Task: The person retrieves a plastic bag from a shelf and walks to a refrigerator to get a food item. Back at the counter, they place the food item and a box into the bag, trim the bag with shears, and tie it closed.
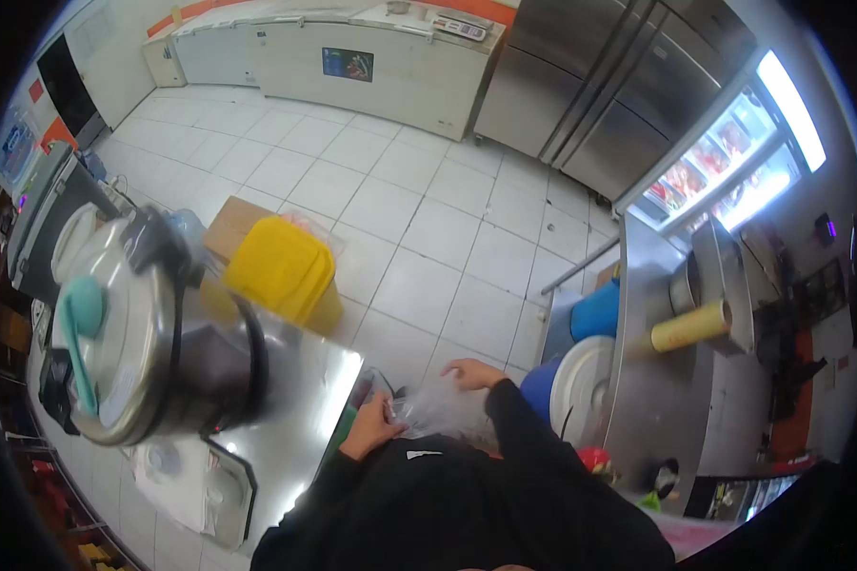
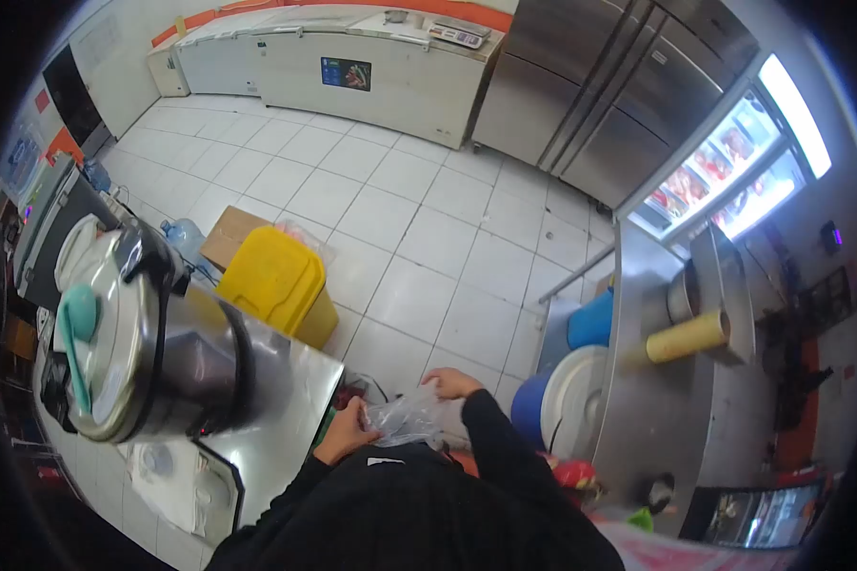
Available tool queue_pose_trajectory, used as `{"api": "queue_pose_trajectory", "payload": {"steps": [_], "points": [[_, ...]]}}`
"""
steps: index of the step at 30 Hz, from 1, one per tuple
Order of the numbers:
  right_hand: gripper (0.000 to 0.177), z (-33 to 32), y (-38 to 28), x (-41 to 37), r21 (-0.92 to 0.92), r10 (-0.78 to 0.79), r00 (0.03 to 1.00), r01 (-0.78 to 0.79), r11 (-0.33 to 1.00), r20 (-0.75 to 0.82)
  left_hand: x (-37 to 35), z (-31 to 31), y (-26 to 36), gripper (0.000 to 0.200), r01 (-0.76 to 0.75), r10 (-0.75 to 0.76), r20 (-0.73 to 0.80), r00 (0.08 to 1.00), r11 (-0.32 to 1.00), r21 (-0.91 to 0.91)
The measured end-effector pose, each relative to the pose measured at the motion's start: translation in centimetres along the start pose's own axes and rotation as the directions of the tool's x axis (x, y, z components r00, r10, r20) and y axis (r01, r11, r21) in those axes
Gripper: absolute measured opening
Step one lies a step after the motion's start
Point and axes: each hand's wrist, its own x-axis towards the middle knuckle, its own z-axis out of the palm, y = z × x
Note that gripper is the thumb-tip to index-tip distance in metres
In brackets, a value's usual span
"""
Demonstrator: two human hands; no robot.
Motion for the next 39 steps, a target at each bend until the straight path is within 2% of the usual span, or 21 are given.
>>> {"api": "queue_pose_trajectory", "payload": {"steps": [3,4,6,8,10,11,13,14,18,19,21,22,23,24,25,28,30,33,35,37,39], "points": [[0.052,-9.9,5.1,-3.7,0.307,0.255,0.942,-0.181,0.934,-0.219,9.6,2.5,0.9,0.043,-0.116,0.11,0.083,0.99,0.991,0.063],[0.055,-12.2,7.2,-5.0,0.33,0.237,0.886,-0.102,0.939,-0.399,12.7,2.3,3.1,0.031,-0.148,0.143,0.134,0.981,0.988,0.029],[0.058,-16.5,10.8,-7.6,0.405,0.292,0.761,-0.043,0.913,-0.579,19.6,3.5,7.0,0.032,-0.235,0.232,0.099,0.968,0.972,0.022],[0.058,-19.6,14.1,-9.1,0.525,0.432,0.616,-0.036,0.851,-0.659,27.0,4.0,12.2,0.037,-0.333,0.331,0.068,0.941,0.943,0.02],[0.047,-22.3,15.7,-9.0,0.508,0.457,0.354,0.062,0.859,-0.816,35.1,6.6,15.2,0.041,-0.316,0.317,-0.005,0.948,0.943,-0.11],[0.042,-23.7,17.3,-8.7,0.474,0.438,0.333,0.032,0.88,-0.835,38.7,8.2,16.6,0.042,-0.309,0.306,-0.041,0.951,0.934,-0.18],[0.03,-27.6,20.3,-7.5,0.397,0.385,0.284,-0.017,0.918,-0.878,45.4,11.1,19.0,0.044,-0.023,0.101,0.127,0.987,0.863,-0.504],[0.025,-30.8,21.6,-6.2,0.424,0.405,0.331,-0.015,0.905,-0.852,49.3,12.4,20.7,0.045,0.122,0.029,0.226,0.974,0.769,-0.627],[0.014,-44.7,16.0,0.6,0.597,0.559,0.503,-0.102,0.796,-0.659,62.0,16.0,25.6,0.036,-0.199,0.248,0.144,0.958,0.936,-0.289],[0.018,-46.0,20.1,4.1,0.441,0.42,0.412,-0.048,0.896,-0.809,64.8,16.3,25.9,0.033,-0.198,0.218,0.072,0.973,0.956,-0.218],[0.027,-51.9,22.0,8.0,0.174,0.177,0.3,-0.038,0.984,-0.937,70.9,16.3,25.8,0.027,-0.174,0.167,-0.089,0.982,0.981,-0.083],[0.032,-57.9,18.8,9.0,0.081,0.094,0.289,-0.059,0.995,-0.953,74.0,16.0,24.2,0.025,-0.228,0.209,-0.215,0.954,0.971,-0.07],[0.034,-62.1,19.0,10.8,0.089,0.085,0.182,0.012,0.996,-0.98,77.4,15.2,22.4,0.024,-0.287,0.253,-0.336,0.907,0.956,-0.053],[0.037,-65.7,19.7,12.3,0.08,0.075,0.064,0.082,0.993,-0.995,80.4,14.6,20.5,0.024,-0.187,0.109,-0.339,0.934,0.961,-0.205],[0.036,-68.5,20.5,13.8,0.066,0.061,0.06,0.085,0.994,-0.996,83.2,14.1,19.2,0.025,-0.089,-0.028,-0.316,0.948,0.932,-0.35],[0.035,-76.2,24.5,18.1,0.082,0.078,0.049,0.083,0.993,-0.996,88.8,12.6,23.1,0.043,-0.052,0.067,0.014,0.998,0.868,-0.495],[0.035,-80.0,27.8,19.8,0.183,0.178,0.067,0.076,0.98,-0.982,93.0,11.4,25.9,0.057,0.02,0.153,0.233,0.96,0.797,-0.603],[0.025,-84.6,34.4,20.8,0.196,0.196,0.006,0.004,0.981,-0.981,103.8,9.1,29.4,0.072,-0.054,0.205,0.305,0.93,0.897,-0.439],[0.024,-87.2,37.6,20.3,0.263,0.264,0.031,-0.042,0.964,-0.964,114.0,9.4,31.1,0.054,-0.169,0.207,0.07,0.976,0.919,-0.356],[0.023,-89.2,41.8,19.6,0.27,0.269,-0.024,-0.081,0.959,-0.963,122.9,10.0,38.1,0.038,-0.415,0.392,-0.19,0.9,0.905,-0.096],[0.023,-90.8,44.7,18.2,0.321,0.306,-0.123,-0.129,0.938,-0.944,130.8,11.7,47.5,0.03,-0.507,0.5,-0.2,0.842,0.862,0.019]]}}
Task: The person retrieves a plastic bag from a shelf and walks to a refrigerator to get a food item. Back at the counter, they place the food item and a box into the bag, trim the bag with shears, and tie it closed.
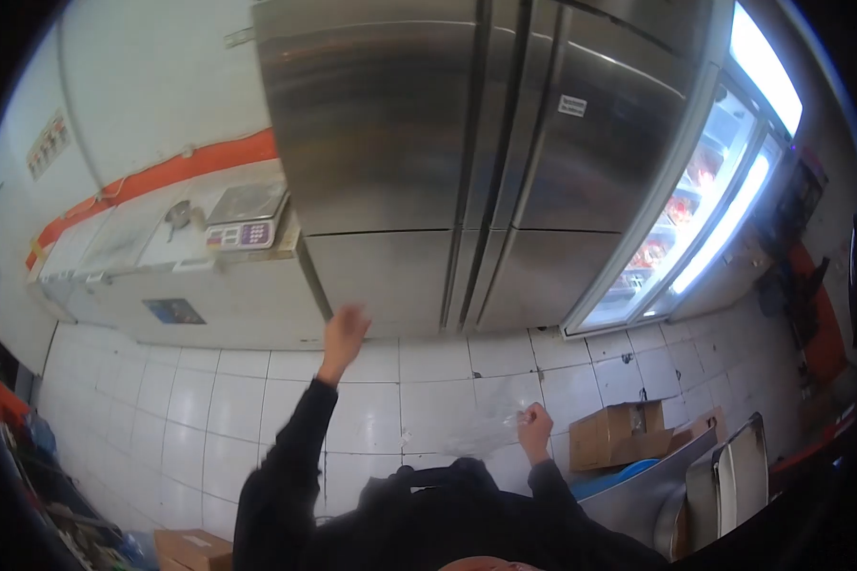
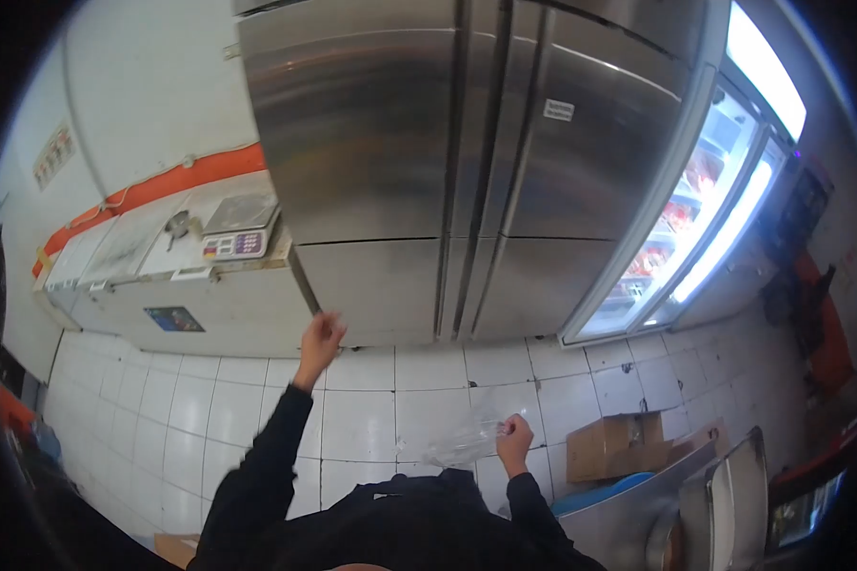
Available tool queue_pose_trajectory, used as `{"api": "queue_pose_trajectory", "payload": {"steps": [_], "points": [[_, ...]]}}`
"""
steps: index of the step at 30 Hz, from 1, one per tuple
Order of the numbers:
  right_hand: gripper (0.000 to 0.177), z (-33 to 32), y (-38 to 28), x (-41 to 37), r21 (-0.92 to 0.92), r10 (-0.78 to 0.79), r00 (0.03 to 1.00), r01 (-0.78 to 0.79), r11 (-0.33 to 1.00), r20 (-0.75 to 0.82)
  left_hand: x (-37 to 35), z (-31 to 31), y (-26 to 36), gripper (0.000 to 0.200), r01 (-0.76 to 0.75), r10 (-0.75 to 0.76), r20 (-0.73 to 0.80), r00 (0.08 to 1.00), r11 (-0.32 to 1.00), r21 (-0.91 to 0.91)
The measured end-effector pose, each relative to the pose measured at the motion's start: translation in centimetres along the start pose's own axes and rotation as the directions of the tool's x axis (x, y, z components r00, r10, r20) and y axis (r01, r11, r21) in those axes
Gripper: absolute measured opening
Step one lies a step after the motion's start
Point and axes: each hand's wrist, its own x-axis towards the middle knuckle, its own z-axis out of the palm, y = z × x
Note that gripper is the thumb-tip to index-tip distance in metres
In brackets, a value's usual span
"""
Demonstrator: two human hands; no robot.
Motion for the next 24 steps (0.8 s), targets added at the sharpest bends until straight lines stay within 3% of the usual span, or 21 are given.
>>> {"api": "queue_pose_trajectory", "payload": {"steps": [1,2,4,6,9,10,12,14,18,19,24], "points": [[0.022,-0.2,1.0,0.7,-0.022,0.029,0.998,-0.03,0.999,-0.047,5.0,2.9,1.5,0.029,-0.253,0.253,-0.039,0.967,0.967,-0.009],[0.022,-0.3,2.1,1.5,-0.014,0.093,0.992,-0.094,0.995,-0.081,9.3,4.6,6.0,0.026,-0.404,0.403,0.02,0.915,0.915,0.018],[0.022,-0.3,4.3,3.3,0.007,0.194,0.971,-0.195,0.981,-0.14,17.5,9.7,9.7,0.027,-0.611,0.578,0.208,0.789,0.774,0.166],[0.022,0.0,6.9,5.5,0.009,0.23,0.961,-0.232,0.973,-0.15,24.2,15.2,12.6,0.037,-0.449,0.447,0.325,0.833,0.891,-0.073],[0.022,0.9,10.4,11.9,-0.046,0.2,0.968,-0.209,0.977,-0.152,32.7,23.3,15.3,0.052,-0.251,0.264,0.041,0.964,0.947,-0.198],[0.023,1.1,11.1,13.8,-0.03,0.213,0.967,-0.22,0.975,-0.141,35.5,26.3,15.1,0.052,-0.333,0.318,-0.141,0.938,0.937,-0.105],[0.023,1.2,12.4,18.6,-0.022,0.181,0.976,-0.185,0.983,-0.121,39.8,30.9,15.4,0.053,-0.432,0.433,-0.465,0.772,0.894,0.115],[0.025,1.6,13.7,24.0,-0.033,0.095,0.99,-0.099,0.995,-0.104,41.2,32.8,16.2,0.051,-0.343,0.323,-0.486,0.812,0.938,0.049],[0.023,2.4,14.0,32.9,0.038,0.12,0.992,-0.122,0.992,0.044,40.8,31.7,18.0,0.049,-0.203,0.198,-0.383,0.902,0.979,0.029],[0.022,3.2,14.5,34.6,0.073,0.103,0.991,-0.109,0.991,0.091,41.5,31.8,16.7,0.046,-0.276,0.297,-0.403,0.866,0.955,0.111],[0.017,10.1,14.2,39.8,0.104,-0.058,0.973,0.035,0.994,0.221,27.9,27.6,17.3,0.035,-0.337,0.268,-0.418,0.868,0.936,-0.1]]}}
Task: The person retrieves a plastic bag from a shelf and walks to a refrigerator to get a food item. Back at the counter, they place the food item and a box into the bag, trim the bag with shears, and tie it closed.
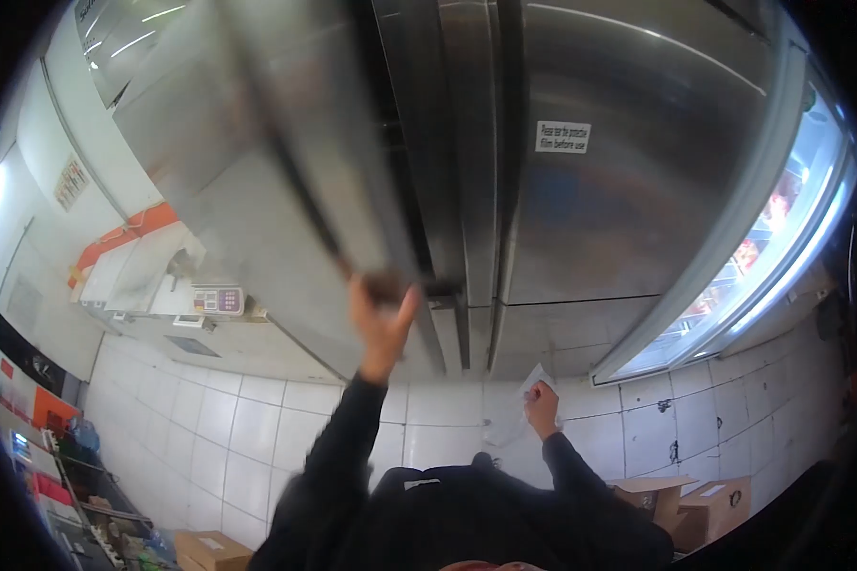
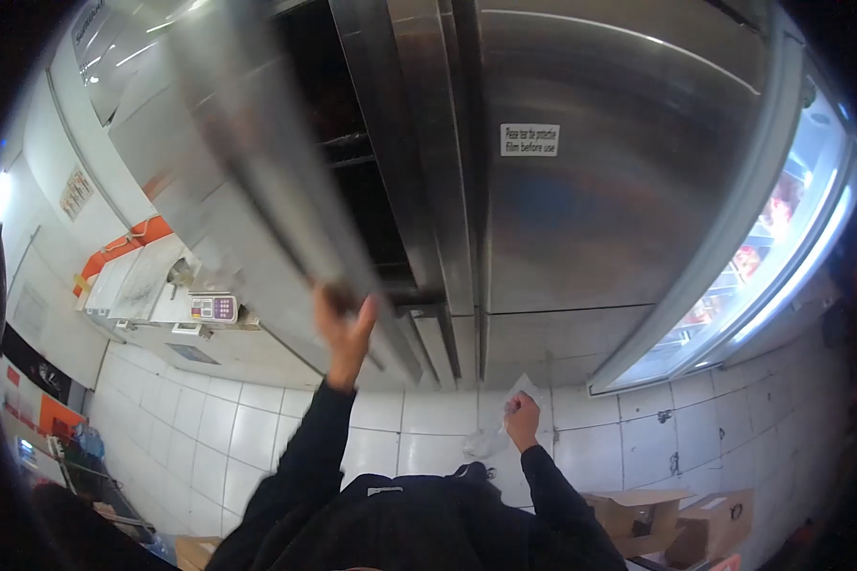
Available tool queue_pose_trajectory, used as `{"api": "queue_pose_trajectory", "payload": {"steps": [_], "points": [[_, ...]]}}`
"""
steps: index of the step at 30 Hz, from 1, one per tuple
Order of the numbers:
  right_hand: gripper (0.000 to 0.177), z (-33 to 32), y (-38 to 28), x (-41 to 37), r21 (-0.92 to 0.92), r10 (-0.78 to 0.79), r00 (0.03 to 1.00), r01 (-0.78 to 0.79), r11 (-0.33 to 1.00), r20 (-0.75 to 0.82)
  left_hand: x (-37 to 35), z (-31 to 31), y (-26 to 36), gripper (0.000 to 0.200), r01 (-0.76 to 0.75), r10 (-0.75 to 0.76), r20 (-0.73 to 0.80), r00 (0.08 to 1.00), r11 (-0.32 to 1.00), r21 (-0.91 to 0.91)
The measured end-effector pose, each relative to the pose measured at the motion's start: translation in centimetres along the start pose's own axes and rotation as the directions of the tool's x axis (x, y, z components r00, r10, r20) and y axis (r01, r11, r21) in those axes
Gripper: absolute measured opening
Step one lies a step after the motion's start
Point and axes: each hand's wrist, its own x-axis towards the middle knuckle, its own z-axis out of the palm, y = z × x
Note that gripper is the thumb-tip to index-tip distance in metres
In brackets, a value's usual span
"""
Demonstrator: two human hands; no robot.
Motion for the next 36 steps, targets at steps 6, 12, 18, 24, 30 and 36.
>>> {"api": "queue_pose_trajectory", "payload": {"steps": [6,12,18,24,30,36], "points": [[0.017,9.0,-5.8,2.2,0.112,-0.163,0.949,0.137,0.984,0.269,-18.5,-28.1,0.5,0.053,0.227,-0.124,-0.239,0.963,0.852,0.473],[0.031,12.9,-14.3,3.1,0.234,-0.33,0.849,0.251,0.939,0.413,-18.6,-41.9,2.6,0.089,0.239,-0.395,-0.634,0.665,0.917,-0.32],[0.038,10.0,-16.7,4.8,0.13,-0.484,0.813,0.468,0.874,0.322,-18.4,-46.5,1.0,0.095,0.184,-0.345,-0.687,0.64,0.936,-0.299],[0.035,7.0,-16.0,9.9,-0.069,-0.545,0.724,0.625,0.778,0.422,-16.9,-48.1,1.6,0.09,0.073,-0.424,-0.728,0.539,0.885,-0.46],[0.027,1.5,-19.7,19.1,-0.395,-0.71,0.521,0.846,0.357,0.475,-17.5,-49.9,0.9,0.091,0.125,-0.371,-0.753,0.544,0.923,-0.364],[0.024,-3.7,-23.4,26.6,-0.468,-0.753,0.259,0.881,-0.073,0.605,-15.8,-48.5,2.0,0.092,0.165,-0.341,-0.812,0.475,0.94,-0.298]]}}
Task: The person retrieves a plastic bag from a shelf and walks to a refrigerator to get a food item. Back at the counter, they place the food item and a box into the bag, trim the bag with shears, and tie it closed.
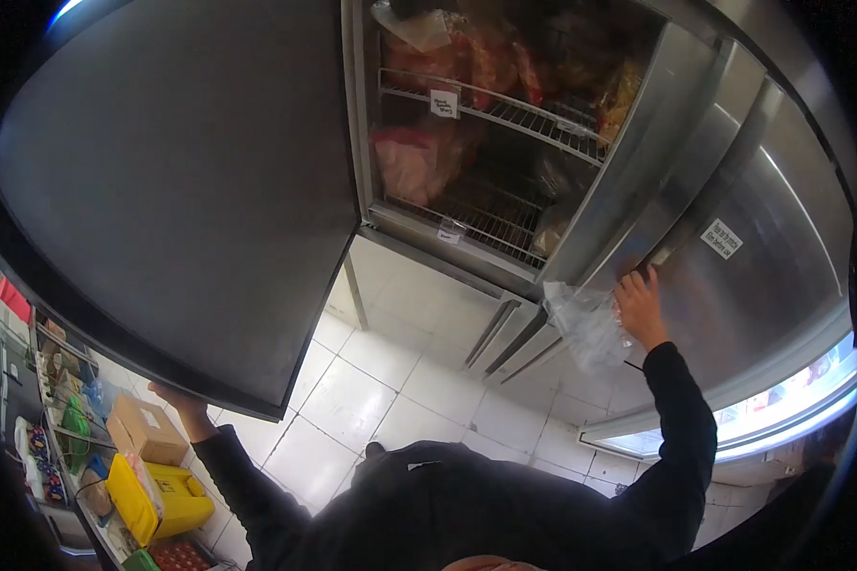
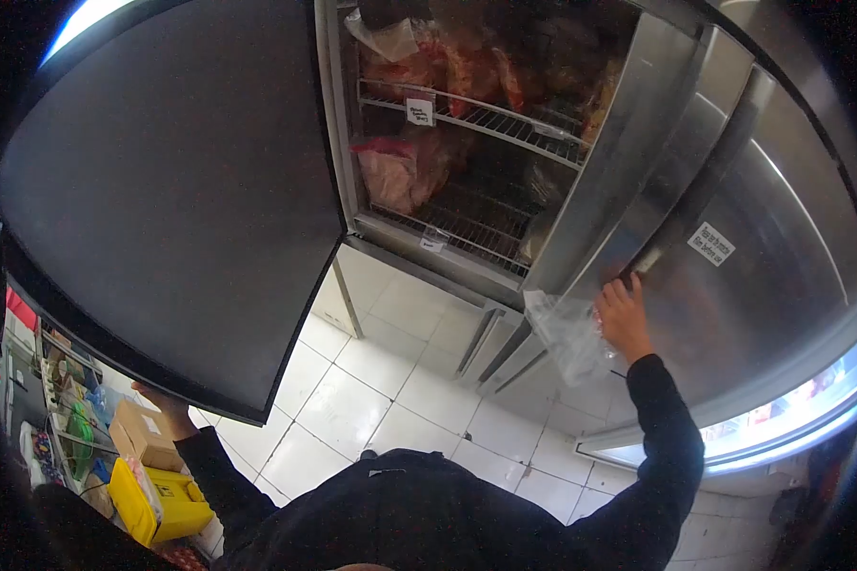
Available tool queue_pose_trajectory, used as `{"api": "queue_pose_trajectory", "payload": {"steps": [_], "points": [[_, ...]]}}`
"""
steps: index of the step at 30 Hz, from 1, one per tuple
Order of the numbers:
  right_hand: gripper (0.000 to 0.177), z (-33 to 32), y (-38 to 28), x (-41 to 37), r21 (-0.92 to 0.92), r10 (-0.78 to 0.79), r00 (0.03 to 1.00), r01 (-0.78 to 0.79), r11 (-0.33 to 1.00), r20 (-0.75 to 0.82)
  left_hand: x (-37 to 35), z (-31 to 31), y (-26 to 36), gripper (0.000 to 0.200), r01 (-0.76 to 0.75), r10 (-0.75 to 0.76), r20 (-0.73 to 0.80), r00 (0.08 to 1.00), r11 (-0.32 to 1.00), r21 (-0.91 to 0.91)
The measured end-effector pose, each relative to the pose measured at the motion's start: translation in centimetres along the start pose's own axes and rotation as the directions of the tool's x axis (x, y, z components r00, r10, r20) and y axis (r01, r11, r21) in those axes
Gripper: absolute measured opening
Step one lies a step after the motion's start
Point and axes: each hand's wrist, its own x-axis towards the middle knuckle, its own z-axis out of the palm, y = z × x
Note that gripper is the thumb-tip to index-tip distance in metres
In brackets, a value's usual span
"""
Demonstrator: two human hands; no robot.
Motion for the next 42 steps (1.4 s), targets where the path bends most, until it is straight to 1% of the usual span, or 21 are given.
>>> {"api": "queue_pose_trajectory", "payload": {"steps": [5,6,8,10,11,13,15,16,17,19,21,22,23,25,26,30,31,33,36,38,42], "points": [[0.021,-1.4,2.7,0.7,0.012,-0.11,0.993,0.11,0.994,-0.045,1.2,-2.7,-1.2,0.089,-0.061,0.061,0.177,0.982,0.998,-0.006],[0.021,-1.9,2.7,0.9,0.024,-0.112,0.992,0.113,0.993,-0.054,1.4,-2.8,-1.3,0.087,-0.021,0.087,0.388,0.917,0.985,-0.169],[0.018,-2.9,2.2,1.3,0.068,-0.023,0.986,0.035,0.997,-0.165,1.9,-3.2,-1.4,0.083,0.164,0.232,0.717,0.658,0.884,-0.437],[0.018,-4.2,1.3,1.9,0.113,0.134,0.948,-0.106,0.988,-0.287,0.3,-1.3,-0.3,0.087,0.085,-0.001,0.303,0.953,0.96,-0.267],[0.019,-4.9,0.7,2.3,0.141,0.245,0.903,-0.208,0.968,-0.352,-0.2,-0.4,-0.2,0.089,0.09,-0.084,0.039,0.996,0.982,-0.165],[0.024,-5.5,0.1,2.6,0.264,0.456,0.768,-0.373,0.889,-0.45,0.3,-2.1,-1.3,0.073,-0.07,0.06,0.066,0.996,0.983,0.169],[0.029,-5.1,0.5,3.2,0.44,0.645,0.585,-0.472,0.764,-0.491,1.3,-5.0,-3.1,0.065,-0.225,0.2,0.251,0.947,0.971,0.076],[0.032,-5.3,0.5,3.3,0.417,0.64,0.584,-0.486,0.768,-0.499,-1.2,-0.7,-1.0,0.071,-0.035,0.036,0.024,0.999,0.998,-0.059],[0.035,-5.5,0.4,3.5,0.395,0.635,0.583,-0.497,0.772,-0.507,-1.2,-0.8,-0.9,0.077,-0.151,0.133,0.096,0.986,0.964,0.22],[0.038,-5.9,-0.1,3.6,0.455,0.648,0.606,-0.465,0.759,-0.461,-1.5,-0.6,-1.0,0.082,-0.174,0.147,0.11,0.983,0.938,0.298],[0.04,-6.1,-0.7,3.9,0.612,0.664,0.66,-0.375,0.696,-0.351,-1.7,-0.1,-1.4,0.084,0.027,-0.028,-0.011,1.0,0.996,-0.089],[0.041,-5.9,-1.4,4.4,0.713,0.732,0.61,-0.364,0.599,-0.303,-0.9,-1.6,-1.9,0.083,0.066,-0.008,0.285,0.958,0.979,-0.194],[0.042,-5.6,-2.2,5.1,0.802,0.791,0.561,-0.342,0.49,-0.244,0.6,-4.2,-2.9,0.083,0.134,0.044,0.55,0.834,0.951,-0.28],[0.043,-4.7,-2.9,6.1,0.881,0.87,0.466,-0.329,0.341,-0.163,0.7,-4.4,-3.0,0.082,0.228,0.135,0.776,0.616,0.913,-0.339],[0.044,-4.0,-3.0,6.7,0.886,0.897,0.417,-0.347,0.307,-0.148,0.4,-4.5,-3.5,0.082,0.232,0.145,0.792,0.593,0.911,-0.34],[0.045,1.2,-2.2,8.0,0.767,0.913,0.287,-0.502,0.401,-0.29,-2.0,-4.0,-4.1,0.08,0.138,0.112,0.757,0.644,0.956,-0.259],[0.043,1.3,-2.5,8.5,0.762,0.914,0.247,-0.504,0.406,-0.323,-3.0,-3.9,-4.3,0.079,0.079,0.053,0.682,0.729,0.984,-0.16],[0.04,1.5,-3.1,9.2,0.754,0.907,0.169,-0.509,0.415,-0.385,-3.6,-3.5,-4.5,0.08,0.131,0.013,0.702,0.712,0.98,-0.151],[0.03,2.0,-2.2,8.8,0.83,0.932,0.14,-0.425,0.361,-0.334,-5.8,-2.8,-4.9,0.086,-0.078,0.006,0.518,0.856,0.99,0.116],[0.027,1.5,-2.1,8.3,0.882,0.955,0.15,-0.367,0.294,-0.256,-7.1,-1.0,-4.4,0.087,0.037,-0.064,0.438,0.897,0.997,0.068],[0.024,0.2,-2.2,7.9,0.872,0.966,0.184,-0.425,0.243,-0.18,-8.2,-0.1,-5.7,0.087,-0.042,0.019,0.471,0.882,0.998,0.038]]}}
